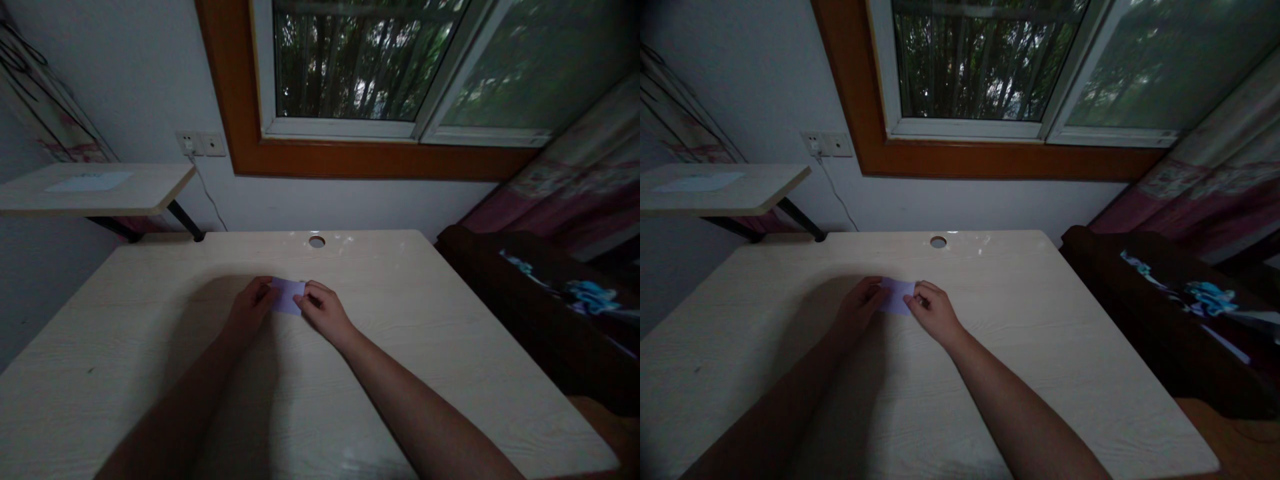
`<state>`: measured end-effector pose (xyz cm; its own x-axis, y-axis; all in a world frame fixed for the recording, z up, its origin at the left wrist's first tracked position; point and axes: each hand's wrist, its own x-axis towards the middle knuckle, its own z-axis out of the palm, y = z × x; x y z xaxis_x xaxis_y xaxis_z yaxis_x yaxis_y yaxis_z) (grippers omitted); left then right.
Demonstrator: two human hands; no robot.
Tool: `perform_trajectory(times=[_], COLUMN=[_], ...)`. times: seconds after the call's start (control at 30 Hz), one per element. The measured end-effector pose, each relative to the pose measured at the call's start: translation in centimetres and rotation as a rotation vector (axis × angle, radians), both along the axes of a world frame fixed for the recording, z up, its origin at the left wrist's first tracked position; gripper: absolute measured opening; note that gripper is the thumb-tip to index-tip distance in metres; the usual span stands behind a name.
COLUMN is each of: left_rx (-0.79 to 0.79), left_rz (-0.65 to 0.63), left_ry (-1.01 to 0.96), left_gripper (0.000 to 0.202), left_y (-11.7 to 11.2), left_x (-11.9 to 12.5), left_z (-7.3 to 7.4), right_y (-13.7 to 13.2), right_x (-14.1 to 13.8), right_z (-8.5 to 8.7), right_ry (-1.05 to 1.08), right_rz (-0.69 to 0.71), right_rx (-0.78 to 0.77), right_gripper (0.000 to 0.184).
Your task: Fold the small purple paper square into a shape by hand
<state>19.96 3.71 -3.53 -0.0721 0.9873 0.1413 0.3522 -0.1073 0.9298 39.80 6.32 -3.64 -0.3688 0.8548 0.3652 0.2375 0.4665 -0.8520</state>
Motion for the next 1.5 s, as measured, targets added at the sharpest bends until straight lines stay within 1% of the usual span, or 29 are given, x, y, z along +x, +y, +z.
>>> perform_trajectory(times=[0.13,0.3,0.47,0.6,0.77,0.83,0.9,1.07,1.23,1.37,1.5], left_rx=[-0.008,-0.042,-0.044,-0.037,0.075,0.101,0.11,0.159,0.287,0.286,0.276], left_rz=[-0.034,-0.109,-0.144,-0.187,-0.176,-0.198,-0.23,-0.279,-0.327,-0.298,-0.256], left_ry=[-0.088,-0.209,-0.236,-0.21,-0.265,-0.231,-0.158,-0.051,0.127,0.187,0.155], left_gripper=[0.038,0.046,0.049,0.049,0.039,0.034,0.033,0.048,0.048,0.042,0.037], left_y=[-0.1,-0.4,-0.5,-0.6,-0.4,-0.4,-0.4,-0.5,-0.1,0.1,0.1], left_x=[0.1,0.4,0.5,0.4,0.3,0.2,0.1,0.1,0.1,0.1,-0.1], left_z=[0.3,0.8,1.0,0.6,-0.2,-0.4,-0.5,-0.5,-0.2,0.1,0.2], right_y=[0.0,0.0,0.1,0.2,0.3,0.3,0.4,0.4,0.3,0.3,0.3], right_x=[0.0,0.0,0.0,0.1,0.1,0.1,0.1,0.1,0.1,0.1,0.2], right_z=[0.0,-0.1,-0.1,-0.4,-0.8,-0.8,-0.7,-0.3,-0.2,-0.1,-0.1], right_ry=[0.022,0.079,0.113,0.129,0.118,0.108,0.095,0.057,0.1,0.141,0.115], right_rz=[-0.011,-0.049,-0.074,-0.099,-0.119,-0.11,-0.09,-0.062,-0.09,-0.075,-0.02], right_rx=[0.0,-0.047,-0.076,-0.095,-0.108,-0.099,-0.089,-0.093,-0.156,-0.192,-0.182], right_gripper=[0.027,0.026,0.028,0.029,0.03,0.031,0.032,0.035,0.037,0.038,0.038])
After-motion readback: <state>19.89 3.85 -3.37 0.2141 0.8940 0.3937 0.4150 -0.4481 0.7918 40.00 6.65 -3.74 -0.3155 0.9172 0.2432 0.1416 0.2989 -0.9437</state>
